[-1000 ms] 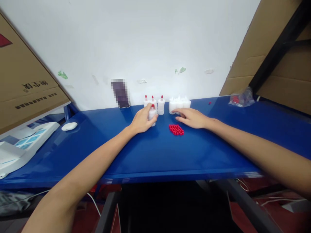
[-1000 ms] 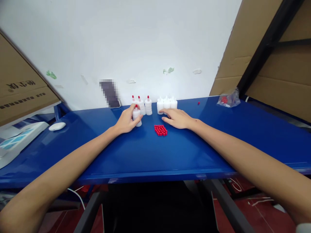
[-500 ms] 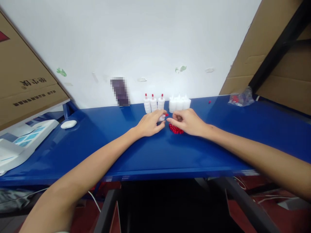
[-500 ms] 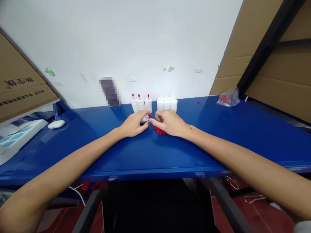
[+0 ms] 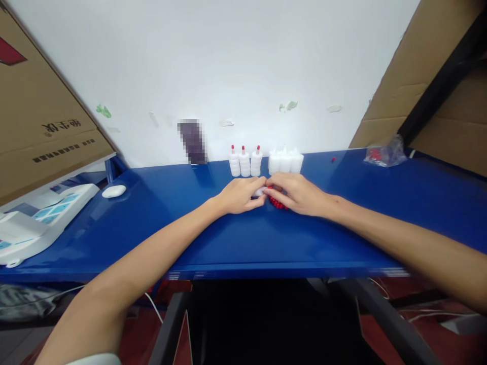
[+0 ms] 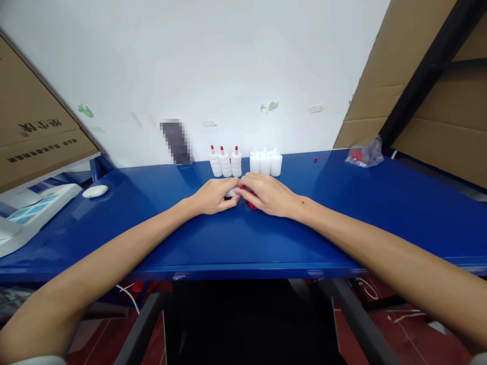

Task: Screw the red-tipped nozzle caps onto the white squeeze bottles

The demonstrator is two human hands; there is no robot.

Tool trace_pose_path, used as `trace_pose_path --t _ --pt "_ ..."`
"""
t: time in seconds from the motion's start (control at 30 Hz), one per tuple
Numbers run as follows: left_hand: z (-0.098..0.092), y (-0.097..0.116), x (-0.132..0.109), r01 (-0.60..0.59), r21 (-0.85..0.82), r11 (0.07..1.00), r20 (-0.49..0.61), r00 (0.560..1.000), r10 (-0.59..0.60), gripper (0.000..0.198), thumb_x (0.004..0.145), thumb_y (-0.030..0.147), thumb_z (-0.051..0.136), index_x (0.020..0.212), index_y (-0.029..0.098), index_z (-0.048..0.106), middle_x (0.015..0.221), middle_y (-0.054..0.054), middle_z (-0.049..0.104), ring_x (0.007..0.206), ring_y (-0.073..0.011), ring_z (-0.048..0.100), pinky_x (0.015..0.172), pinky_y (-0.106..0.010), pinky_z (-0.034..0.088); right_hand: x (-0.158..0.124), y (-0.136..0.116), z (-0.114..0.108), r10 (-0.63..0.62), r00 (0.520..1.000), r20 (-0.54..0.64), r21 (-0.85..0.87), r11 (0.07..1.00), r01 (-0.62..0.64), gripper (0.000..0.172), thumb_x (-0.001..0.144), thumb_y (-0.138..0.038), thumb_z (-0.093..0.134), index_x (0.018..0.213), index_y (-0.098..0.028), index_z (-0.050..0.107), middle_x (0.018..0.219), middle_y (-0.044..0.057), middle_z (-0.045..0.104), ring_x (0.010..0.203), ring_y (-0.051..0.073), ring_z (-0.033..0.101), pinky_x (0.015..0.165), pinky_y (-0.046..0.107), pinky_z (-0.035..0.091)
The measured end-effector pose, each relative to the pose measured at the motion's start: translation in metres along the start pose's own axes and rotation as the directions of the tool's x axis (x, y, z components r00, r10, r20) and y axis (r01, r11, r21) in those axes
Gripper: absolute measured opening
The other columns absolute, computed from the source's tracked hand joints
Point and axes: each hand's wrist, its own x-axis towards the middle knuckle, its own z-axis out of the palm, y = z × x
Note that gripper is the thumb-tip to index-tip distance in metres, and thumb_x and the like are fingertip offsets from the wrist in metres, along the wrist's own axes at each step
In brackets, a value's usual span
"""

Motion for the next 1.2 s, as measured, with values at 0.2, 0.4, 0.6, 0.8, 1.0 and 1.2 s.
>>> trace_pose_path --t 0.2,0.4,0.6,0.8,1.0,1.2 --pt "0.002 0.000 0.002 -0.021 -0.022 1.000 -0.024 1.000 0.020 0.024 0.101 0.038 0.042 0.104 0.020 0.058 0.096 -0.006 0.072 0.081 -0.0198 0.064 0.070 -0.032 0.048 0.001 0.004 0.002 0.085 0.996 0.027 0.008 0.996 -0.086 0.039 0.110 -0.043 0.038 0.085 -0.021 0.057 0.083 0.006 0.064 0.072 0.018 0.056 0.071 0.033 0.041" --pt "0.004 0.000 0.002 -0.029 -0.029 0.999 -0.024 0.999 0.028 0.023 0.101 0.036 0.042 0.104 0.021 0.059 0.096 -0.005 0.071 0.080 -0.0186 0.062 0.071 -0.031 0.047 0.004 0.002 0.005 0.154 0.986 0.068 0.082 0.984 -0.159 0.043 0.109 -0.046 0.031 0.078 -0.022 0.048 0.074 0.004 0.060 0.068 0.018 0.055 0.068 0.033 0.040" --pt "0.003 -0.001 0.001 -0.046 -0.008 0.999 -0.025 0.999 0.046 0.028 0.103 0.035 0.040 0.108 0.020 0.063 0.097 -0.006 0.070 0.080 -0.0184 0.062 0.071 -0.030 0.048 0.004 0.001 0.004 0.136 0.988 0.071 0.132 0.981 -0.144 0.043 0.108 -0.046 0.032 0.075 -0.023 0.045 0.069 0.002 0.056 0.064 0.016 0.052 0.066 0.032 0.038" --pt "0.000 -0.003 -0.002 -0.019 0.063 0.998 -0.053 0.998 0.022 0.045 0.103 0.033 0.038 0.143 0.024 0.058 0.110 -0.007 0.073 0.082 -0.0181 0.066 0.071 -0.030 0.051 -0.001 0.010 -0.009 0.276 0.957 -0.089 0.202 0.946 -0.254 0.047 0.106 -0.052 0.033 0.067 -0.025 0.035 0.061 -0.003 0.039 0.058 0.014 0.038 0.060 0.032 0.032" --pt "0.001 -0.004 -0.002 0.017 -0.042 0.999 -0.052 0.998 -0.019 0.042 0.100 0.035 0.046 0.137 0.022 0.060 0.118 -0.008 0.076 0.090 -0.0206 0.071 0.080 -0.033 0.055 -0.003 0.024 -0.017 0.317 0.945 0.080 -0.090 0.947 -0.310 0.036 0.098 -0.036 0.045 0.065 -0.024 0.041 0.058 -0.001 0.048 0.058 0.016 0.046 0.068 0.035 0.033" --pt "0.002 -0.004 -0.001 0.010 -0.001 1.000 -0.029 1.000 -0.010 0.038 0.100 0.037 0.047 0.129 0.022 0.064 0.113 -0.008 0.077 0.089 -0.0222 0.072 0.076 -0.033 0.053 -0.004 0.032 -0.011 0.513 0.854 0.081 -0.214 0.846 -0.488 0.022 0.091 -0.030 0.053 0.070 -0.024 0.047 0.062 0.002 0.058 0.062 0.020 0.053 0.064 0.034 0.036"
